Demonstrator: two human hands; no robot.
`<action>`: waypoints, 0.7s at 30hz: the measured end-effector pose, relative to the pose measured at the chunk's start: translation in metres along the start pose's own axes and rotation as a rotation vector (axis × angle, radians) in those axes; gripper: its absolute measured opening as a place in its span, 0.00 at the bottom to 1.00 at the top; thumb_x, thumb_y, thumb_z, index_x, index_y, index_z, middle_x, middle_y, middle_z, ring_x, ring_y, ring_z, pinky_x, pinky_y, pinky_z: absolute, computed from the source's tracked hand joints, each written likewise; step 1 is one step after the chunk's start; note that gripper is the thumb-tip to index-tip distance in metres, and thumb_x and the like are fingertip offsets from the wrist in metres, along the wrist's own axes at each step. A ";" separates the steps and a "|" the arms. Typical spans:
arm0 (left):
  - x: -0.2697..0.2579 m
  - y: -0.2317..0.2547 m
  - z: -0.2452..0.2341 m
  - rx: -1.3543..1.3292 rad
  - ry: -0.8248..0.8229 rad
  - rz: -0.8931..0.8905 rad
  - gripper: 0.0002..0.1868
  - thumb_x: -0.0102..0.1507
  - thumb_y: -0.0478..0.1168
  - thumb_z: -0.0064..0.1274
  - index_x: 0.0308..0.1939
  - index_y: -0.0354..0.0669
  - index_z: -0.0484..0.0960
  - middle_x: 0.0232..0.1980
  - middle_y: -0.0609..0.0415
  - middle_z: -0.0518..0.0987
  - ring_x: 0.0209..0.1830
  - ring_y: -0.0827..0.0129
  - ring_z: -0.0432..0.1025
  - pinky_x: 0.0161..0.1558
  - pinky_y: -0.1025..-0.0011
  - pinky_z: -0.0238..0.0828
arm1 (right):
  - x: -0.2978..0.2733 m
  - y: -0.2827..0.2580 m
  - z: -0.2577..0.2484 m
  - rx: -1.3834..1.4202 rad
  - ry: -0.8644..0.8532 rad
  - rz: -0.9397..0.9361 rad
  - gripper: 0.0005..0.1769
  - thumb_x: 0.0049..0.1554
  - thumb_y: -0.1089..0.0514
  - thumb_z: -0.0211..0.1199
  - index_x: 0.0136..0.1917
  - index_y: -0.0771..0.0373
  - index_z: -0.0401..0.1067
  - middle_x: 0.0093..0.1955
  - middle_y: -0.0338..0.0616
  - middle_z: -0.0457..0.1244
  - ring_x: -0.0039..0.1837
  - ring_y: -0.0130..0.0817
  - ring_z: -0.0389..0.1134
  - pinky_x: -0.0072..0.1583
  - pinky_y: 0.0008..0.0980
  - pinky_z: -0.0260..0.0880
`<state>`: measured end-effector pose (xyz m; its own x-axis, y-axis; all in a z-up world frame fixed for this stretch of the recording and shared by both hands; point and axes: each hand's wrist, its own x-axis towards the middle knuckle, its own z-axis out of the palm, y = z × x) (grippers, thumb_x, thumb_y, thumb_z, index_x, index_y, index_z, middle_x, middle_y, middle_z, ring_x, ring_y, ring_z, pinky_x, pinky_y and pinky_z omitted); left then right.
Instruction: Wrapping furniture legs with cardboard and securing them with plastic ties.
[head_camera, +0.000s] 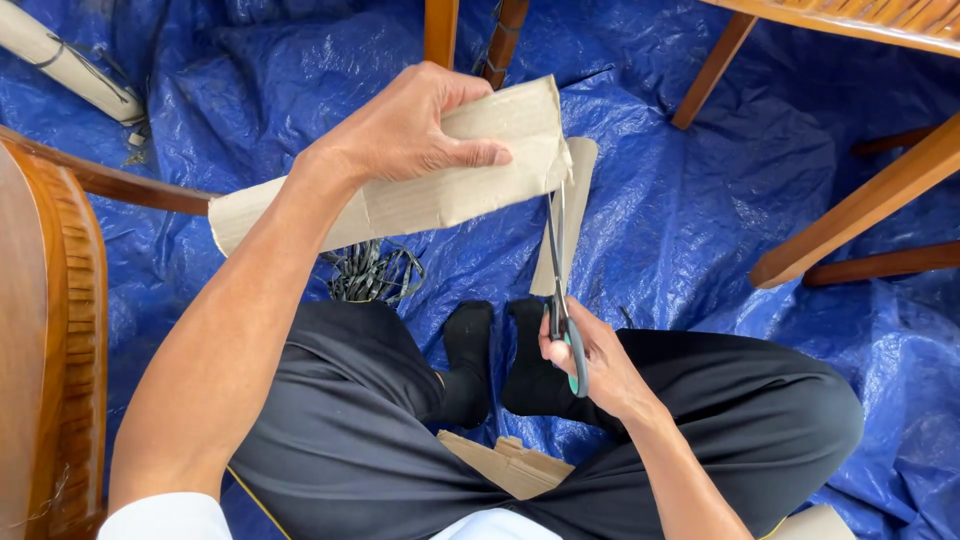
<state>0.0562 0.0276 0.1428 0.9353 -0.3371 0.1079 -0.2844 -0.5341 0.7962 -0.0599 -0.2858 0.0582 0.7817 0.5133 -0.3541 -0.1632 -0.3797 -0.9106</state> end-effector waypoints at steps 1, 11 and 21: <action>0.001 0.001 0.001 -0.027 -0.026 0.031 0.23 0.56 0.58 0.69 0.40 0.44 0.86 0.32 0.59 0.83 0.34 0.75 0.76 0.37 0.69 0.71 | 0.002 -0.001 0.000 0.018 0.014 -0.039 0.44 0.44 0.15 0.60 0.47 0.58 0.68 0.36 0.33 0.59 0.37 0.25 0.58 0.39 0.28 0.60; 0.005 0.003 0.011 0.022 -0.068 -0.008 0.25 0.50 0.63 0.67 0.34 0.46 0.86 0.28 0.58 0.82 0.32 0.71 0.78 0.37 0.66 0.73 | 0.020 -0.013 -0.001 0.036 0.074 -0.146 0.45 0.46 0.14 0.58 0.47 0.58 0.68 0.35 0.33 0.59 0.38 0.25 0.59 0.42 0.29 0.61; 0.003 0.011 0.008 0.034 -0.119 0.005 0.24 0.50 0.62 0.68 0.32 0.46 0.85 0.26 0.58 0.81 0.31 0.71 0.76 0.33 0.66 0.71 | 0.015 -0.007 -0.002 0.034 0.071 -0.138 0.45 0.44 0.13 0.58 0.45 0.57 0.68 0.33 0.33 0.59 0.38 0.25 0.61 0.41 0.29 0.62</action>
<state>0.0544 0.0142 0.1473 0.9029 -0.4282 0.0384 -0.2975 -0.5579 0.7747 -0.0458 -0.2774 0.0600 0.8387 0.5024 -0.2101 -0.0705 -0.2823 -0.9567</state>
